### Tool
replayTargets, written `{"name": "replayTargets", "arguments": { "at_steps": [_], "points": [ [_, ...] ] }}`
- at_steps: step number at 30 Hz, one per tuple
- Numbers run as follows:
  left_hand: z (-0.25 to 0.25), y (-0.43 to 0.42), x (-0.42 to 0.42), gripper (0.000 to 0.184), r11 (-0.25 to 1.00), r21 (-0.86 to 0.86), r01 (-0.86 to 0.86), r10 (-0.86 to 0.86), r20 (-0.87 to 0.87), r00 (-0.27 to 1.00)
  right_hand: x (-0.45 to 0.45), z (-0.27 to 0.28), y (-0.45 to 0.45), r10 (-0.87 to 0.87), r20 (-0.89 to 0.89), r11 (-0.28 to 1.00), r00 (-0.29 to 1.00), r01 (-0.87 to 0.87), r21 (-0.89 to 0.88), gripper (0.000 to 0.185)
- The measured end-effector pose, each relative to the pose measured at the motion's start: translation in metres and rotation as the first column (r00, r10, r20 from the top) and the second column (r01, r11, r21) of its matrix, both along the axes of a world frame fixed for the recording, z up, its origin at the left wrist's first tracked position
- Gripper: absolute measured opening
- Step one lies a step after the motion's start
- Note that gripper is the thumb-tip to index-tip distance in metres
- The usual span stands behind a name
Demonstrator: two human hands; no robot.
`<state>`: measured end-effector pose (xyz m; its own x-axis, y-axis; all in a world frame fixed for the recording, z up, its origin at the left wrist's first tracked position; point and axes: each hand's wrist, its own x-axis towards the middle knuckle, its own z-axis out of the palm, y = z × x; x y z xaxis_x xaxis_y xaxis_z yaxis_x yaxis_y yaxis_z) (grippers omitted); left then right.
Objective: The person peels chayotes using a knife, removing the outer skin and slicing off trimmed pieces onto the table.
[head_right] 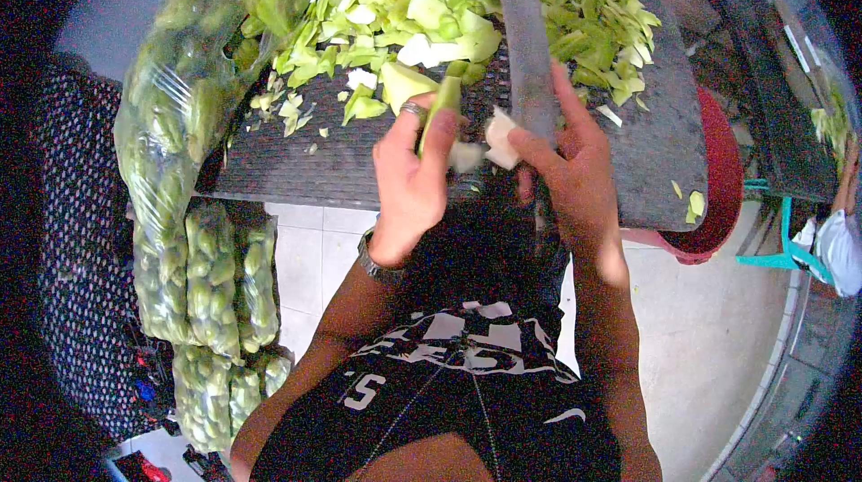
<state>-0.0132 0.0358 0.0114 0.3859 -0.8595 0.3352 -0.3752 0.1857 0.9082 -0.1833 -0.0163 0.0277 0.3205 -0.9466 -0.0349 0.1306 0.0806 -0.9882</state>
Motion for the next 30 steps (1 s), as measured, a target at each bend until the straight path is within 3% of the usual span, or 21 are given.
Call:
{"name": "replayTargets", "arguments": {
  "at_steps": [1,3,4,6,8,9,11,15,18,22,23,26,30],
  "points": [
    [-0.009,-0.003,0.003,0.03,0.998,-0.006,-0.063,0.063,0.016,0.998,-0.003,0.0,-0.003,-0.017,-0.007,1.0,1.0,0.017,-0.019,0.082],
    [-0.009,-0.005,0.011,0.029,0.997,0.072,-0.017,0.031,-0.19,0.981,-0.01,0.0,-0.008,-0.071,-0.034,0.997,0.997,0.071,-0.007,0.083],
    [-0.01,-0.005,0.013,0.029,0.994,0.11,0.012,0.021,-0.292,0.956,-0.014,0.001,-0.01,-0.076,-0.179,0.997,0.981,0.07,-0.035,0.085],
    [-0.012,-0.008,0.015,0.04,0.993,0.062,0.105,-0.052,-0.564,0.824,-0.019,0.008,-0.014,-0.093,-0.451,0.994,0.888,0.056,-0.094,0.089],
    [-0.013,-0.009,0.019,0.046,0.976,0.042,0.212,-0.097,-0.789,0.607,-0.02,-0.016,-0.017,-0.279,-0.586,0.889,0.761,-0.025,-0.457,0.09],
    [-0.015,-0.01,0.021,0.054,0.961,0.028,0.275,-0.137,-0.814,0.564,-0.017,-0.019,-0.018,-0.387,-0.613,0.788,0.689,-0.098,-0.608,0.09],
    [-0.018,-0.01,0.024,0.056,0.94,0.045,0.339,-0.135,-0.863,0.487,-0.014,-0.017,-0.011,-0.305,-0.604,0.843,0.736,-0.086,-0.531,0.098],
    [-0.018,-0.012,0.018,0.055,0.942,0.07,0.33,-0.1,-0.876,0.472,0.004,-0.006,0.009,-0.222,-0.569,0.826,0.792,-0.157,-0.541,0.105],
    [-0.014,-0.009,0.012,0.055,0.936,0.075,0.344,-0.101,-0.878,0.467,0.016,0.002,0.017,-0.172,-0.632,0.847,0.756,-0.214,-0.486,0.108],
    [-0.013,-0.007,0.004,0.048,0.925,0.047,0.378,-0.15,-0.867,0.475,0.025,-0.008,0.013,-0.295,-0.571,0.783,0.766,-0.148,-0.604,0.098],
    [-0.01,-0.008,-0.002,0.047,0.942,0.072,0.327,-0.129,-0.824,0.551,0.025,-0.011,0.012,-0.319,-0.552,0.767,0.77,-0.132,-0.627,0.094],
    [-0.008,-0.008,-0.007,0.047,0.948,0.077,0.308,-0.113,-0.826,0.553,0.028,-0.016,0.01,-0.379,-0.525,0.733,0.762,-0.098,-0.673,0.083],
    [-0.009,-0.008,-0.002,0.048,0.937,0.14,0.32,-0.136,-0.697,0.704,0.031,-0.021,0.013,-0.436,-0.52,0.71,0.735,-0.074,-0.7,0.06]
  ]
}}
